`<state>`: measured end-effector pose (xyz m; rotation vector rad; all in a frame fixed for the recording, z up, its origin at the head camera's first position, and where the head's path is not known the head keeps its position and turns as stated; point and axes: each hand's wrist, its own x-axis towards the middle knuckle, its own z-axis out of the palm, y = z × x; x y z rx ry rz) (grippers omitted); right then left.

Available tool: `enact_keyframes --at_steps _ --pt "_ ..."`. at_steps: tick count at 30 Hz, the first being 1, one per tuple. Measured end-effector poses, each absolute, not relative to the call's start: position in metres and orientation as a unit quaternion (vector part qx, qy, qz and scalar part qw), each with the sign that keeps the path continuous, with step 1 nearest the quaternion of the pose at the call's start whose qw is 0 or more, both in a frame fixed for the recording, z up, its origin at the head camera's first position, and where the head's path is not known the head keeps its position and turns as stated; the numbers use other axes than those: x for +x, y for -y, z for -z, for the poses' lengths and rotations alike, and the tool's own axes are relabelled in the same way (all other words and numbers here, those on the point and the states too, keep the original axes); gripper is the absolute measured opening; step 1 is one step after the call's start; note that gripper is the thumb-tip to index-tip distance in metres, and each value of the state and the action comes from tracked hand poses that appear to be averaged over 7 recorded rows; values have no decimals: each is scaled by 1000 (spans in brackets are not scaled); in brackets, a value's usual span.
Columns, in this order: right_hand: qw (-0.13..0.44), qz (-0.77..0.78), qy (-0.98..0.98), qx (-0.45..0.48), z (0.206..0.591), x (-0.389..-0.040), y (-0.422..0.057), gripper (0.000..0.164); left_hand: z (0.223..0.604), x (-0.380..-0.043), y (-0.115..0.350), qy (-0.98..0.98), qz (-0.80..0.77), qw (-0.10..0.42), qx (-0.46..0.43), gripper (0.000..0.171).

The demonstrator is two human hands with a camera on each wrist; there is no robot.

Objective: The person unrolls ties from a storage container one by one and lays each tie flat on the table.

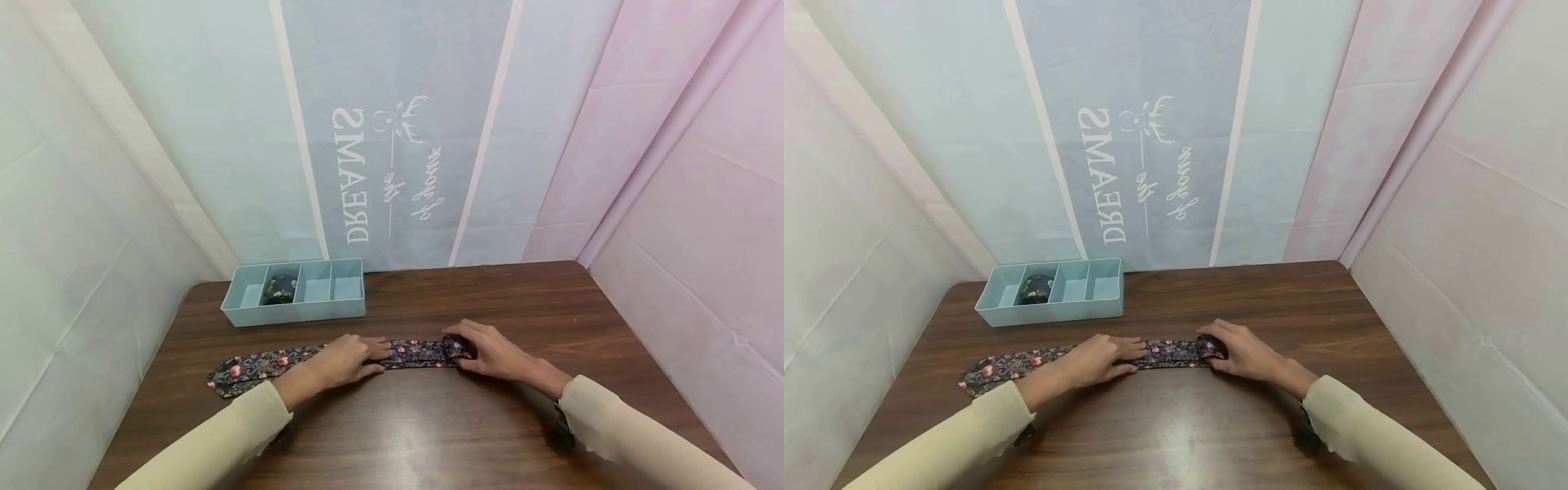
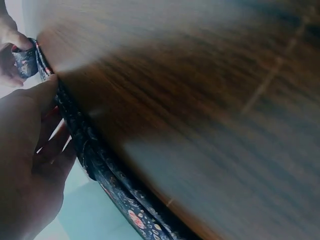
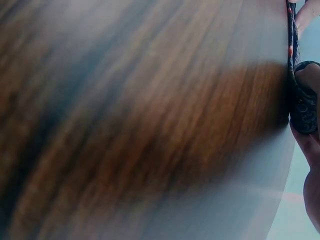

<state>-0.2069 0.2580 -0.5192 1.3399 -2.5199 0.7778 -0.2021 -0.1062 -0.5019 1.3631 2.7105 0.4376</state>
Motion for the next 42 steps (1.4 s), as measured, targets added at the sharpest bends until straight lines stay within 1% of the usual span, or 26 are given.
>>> enact_keyframes --at_steps 4,8,17,28,33,42 --pt "86 -261 852 445 518 -206 -258 64 504 -203 109 -884 -157 43 439 40" --pt "80 -259 855 441 517 -206 -258 63 505 -204 112 -879 -164 35 445 37" --pt "93 -260 847 454 519 -209 -263 61 505 -204 118 -882 -162 30 442 37" --pt "87 -267 850 445 522 -208 -270 60 504 -202 124 -883 -153 23 444 37" --pt "90 -268 852 440 522 -208 -273 60 507 -201 130 -882 -153 11 446 36" --pt "88 -261 858 433 522 -207 -275 61 507 -197 142 -889 -157 13 430 36"
